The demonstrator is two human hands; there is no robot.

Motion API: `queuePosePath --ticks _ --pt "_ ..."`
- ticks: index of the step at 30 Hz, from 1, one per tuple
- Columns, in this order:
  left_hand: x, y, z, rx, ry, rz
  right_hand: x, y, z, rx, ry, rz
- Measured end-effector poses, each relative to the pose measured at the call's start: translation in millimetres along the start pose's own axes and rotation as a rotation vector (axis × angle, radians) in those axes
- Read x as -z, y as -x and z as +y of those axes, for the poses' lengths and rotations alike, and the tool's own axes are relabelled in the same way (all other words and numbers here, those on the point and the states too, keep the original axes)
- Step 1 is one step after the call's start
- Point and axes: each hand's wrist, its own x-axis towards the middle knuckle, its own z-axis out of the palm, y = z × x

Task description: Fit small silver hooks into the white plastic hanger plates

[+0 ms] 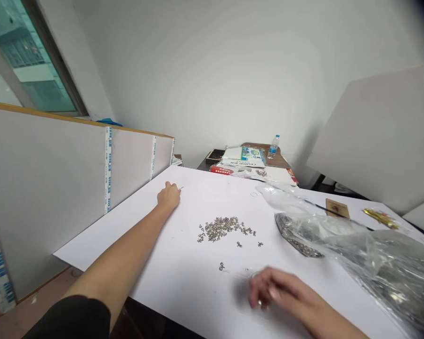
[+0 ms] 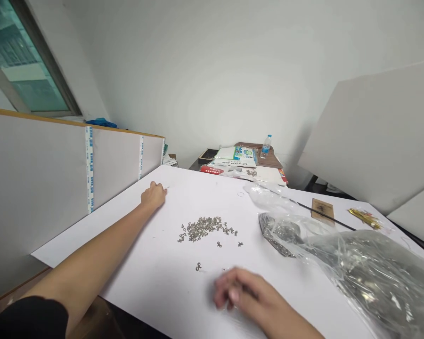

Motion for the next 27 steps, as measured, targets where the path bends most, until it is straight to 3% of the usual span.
queuePosePath --ticks 3,6,9,12,15,17,21,27 --pt "8.6 33 29 -0.176 0.032 0.074 12 -49 11 0.039 -0.378 0.181" --pt "9.8 89 68 -0.610 0.291 0.150 15 -81 19 0.065 -0.680 0.292" --pt "4.1 148 103 -0.974 0.425 0.037 11 -96 24 0.120 -0.876 0.354" --pt "0.5 177 122 -1.098 0.497 -0.061 12 -98 31 0.172 -0.873 0.500" --pt "2.5 168 125 -1.076 0.645 -0.140 22 -94 42 0.148 -0.793 0.615" --pt "3.8 150 121 -0.966 0.668 -0.169 32 -91 50 0.140 -0.686 0.643" --pt "-5.3 120 113 -0.731 0.420 -0.252 49 -88 63 0.214 -0.441 0.680" --pt "-30.6 127 117 -0.670 0.318 -0.246 48 -87 71 0.231 -0.262 0.664"
